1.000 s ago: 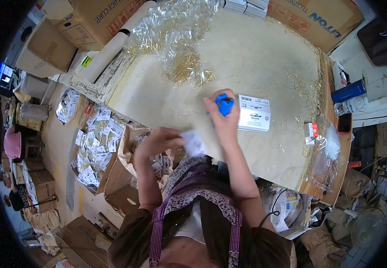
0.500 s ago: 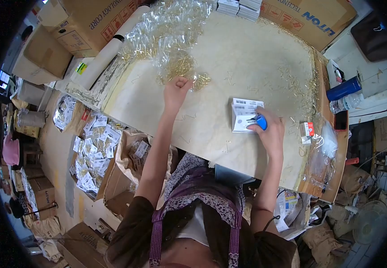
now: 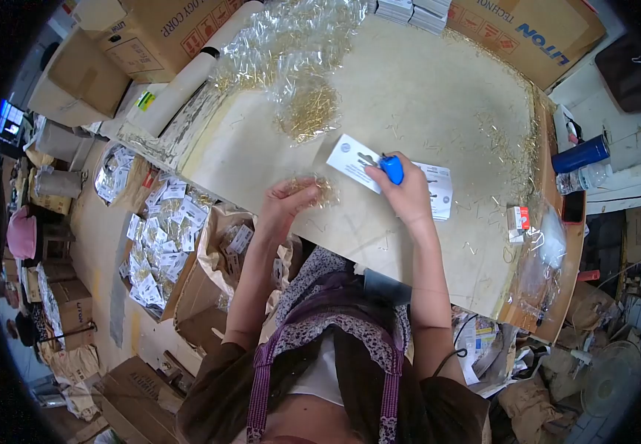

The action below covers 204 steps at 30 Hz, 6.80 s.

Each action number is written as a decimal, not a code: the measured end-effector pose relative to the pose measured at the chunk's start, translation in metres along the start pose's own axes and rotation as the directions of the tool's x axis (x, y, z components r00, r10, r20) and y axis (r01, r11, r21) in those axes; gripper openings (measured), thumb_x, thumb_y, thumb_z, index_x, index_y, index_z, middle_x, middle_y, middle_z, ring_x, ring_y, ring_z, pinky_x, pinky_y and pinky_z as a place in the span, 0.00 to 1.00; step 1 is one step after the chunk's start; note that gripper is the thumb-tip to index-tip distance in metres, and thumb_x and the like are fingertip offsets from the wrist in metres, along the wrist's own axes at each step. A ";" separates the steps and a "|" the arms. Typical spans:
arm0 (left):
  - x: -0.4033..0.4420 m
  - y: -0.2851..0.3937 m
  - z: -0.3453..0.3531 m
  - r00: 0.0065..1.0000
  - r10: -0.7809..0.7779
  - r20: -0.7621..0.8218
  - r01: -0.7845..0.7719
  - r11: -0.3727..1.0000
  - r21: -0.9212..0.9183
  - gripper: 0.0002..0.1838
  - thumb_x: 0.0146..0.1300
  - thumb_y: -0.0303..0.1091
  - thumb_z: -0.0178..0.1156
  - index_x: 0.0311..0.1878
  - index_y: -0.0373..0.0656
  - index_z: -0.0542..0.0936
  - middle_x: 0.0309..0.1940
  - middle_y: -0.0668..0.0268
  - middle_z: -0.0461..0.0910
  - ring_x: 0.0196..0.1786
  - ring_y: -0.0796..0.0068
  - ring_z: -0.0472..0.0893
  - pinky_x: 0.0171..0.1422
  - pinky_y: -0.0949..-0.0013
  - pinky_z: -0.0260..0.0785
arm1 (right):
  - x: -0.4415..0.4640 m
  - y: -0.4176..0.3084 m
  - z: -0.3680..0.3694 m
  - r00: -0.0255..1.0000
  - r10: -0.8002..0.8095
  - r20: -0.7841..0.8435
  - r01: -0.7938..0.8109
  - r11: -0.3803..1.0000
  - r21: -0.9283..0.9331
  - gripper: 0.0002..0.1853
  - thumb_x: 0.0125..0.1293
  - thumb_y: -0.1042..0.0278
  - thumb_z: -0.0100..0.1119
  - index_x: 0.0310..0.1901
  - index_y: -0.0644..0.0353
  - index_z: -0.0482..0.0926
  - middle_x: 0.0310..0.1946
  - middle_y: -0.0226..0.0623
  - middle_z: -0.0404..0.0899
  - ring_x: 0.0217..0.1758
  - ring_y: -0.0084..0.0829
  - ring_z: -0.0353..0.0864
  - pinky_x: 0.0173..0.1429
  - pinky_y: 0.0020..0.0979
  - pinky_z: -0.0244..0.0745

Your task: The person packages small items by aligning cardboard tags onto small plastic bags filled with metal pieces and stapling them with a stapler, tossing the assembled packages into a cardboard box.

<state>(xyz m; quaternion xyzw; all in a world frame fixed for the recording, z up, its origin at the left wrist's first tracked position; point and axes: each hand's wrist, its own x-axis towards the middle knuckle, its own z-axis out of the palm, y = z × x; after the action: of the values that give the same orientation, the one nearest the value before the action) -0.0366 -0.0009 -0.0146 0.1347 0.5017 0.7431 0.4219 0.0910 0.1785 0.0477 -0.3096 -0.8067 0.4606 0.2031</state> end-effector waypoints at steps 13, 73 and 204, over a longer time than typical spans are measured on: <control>-0.012 -0.008 0.013 0.996 0.055 -0.068 -0.052 0.998 0.037 0.12 0.58 0.29 0.61 0.43 0.32 0.79 0.36 0.66 0.81 0.37 0.84 0.77 0.44 0.79 0.68 | 0.009 -0.021 0.029 0.968 0.007 0.250 -0.008 1.000 0.003 0.16 0.52 0.58 0.65 0.29 0.63 0.74 0.19 0.32 0.71 0.24 0.23 0.68 0.31 0.28 0.65; 0.094 0.009 -0.006 0.811 0.510 -0.285 0.035 0.444 0.895 0.19 0.50 0.39 0.67 0.40 0.40 0.74 0.33 0.65 0.78 0.36 0.78 0.76 0.41 0.69 0.66 | -0.039 0.055 -0.068 0.958 -0.231 -0.167 0.095 0.812 -0.576 0.24 0.39 0.61 0.72 0.40 0.61 0.78 0.37 0.39 0.78 0.44 0.40 0.73 0.51 0.39 0.60; -0.039 -0.030 0.044 0.924 0.376 -0.071 -0.307 0.839 0.450 0.04 0.57 0.24 0.57 0.35 0.32 0.75 0.24 0.72 0.75 0.33 0.89 0.68 0.34 0.78 0.65 | -0.042 -0.034 0.042 0.853 -0.463 0.240 0.515 0.822 -0.243 0.10 0.45 0.73 0.63 0.32 0.62 0.76 0.30 0.40 0.78 0.35 0.39 0.72 0.43 0.33 0.63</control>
<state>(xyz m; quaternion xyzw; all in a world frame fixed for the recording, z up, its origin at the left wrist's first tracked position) 0.0296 0.0011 -0.0113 0.2533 0.6526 0.6851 0.2015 0.0855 0.1110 0.0548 -0.0781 -0.9334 0.2902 0.1960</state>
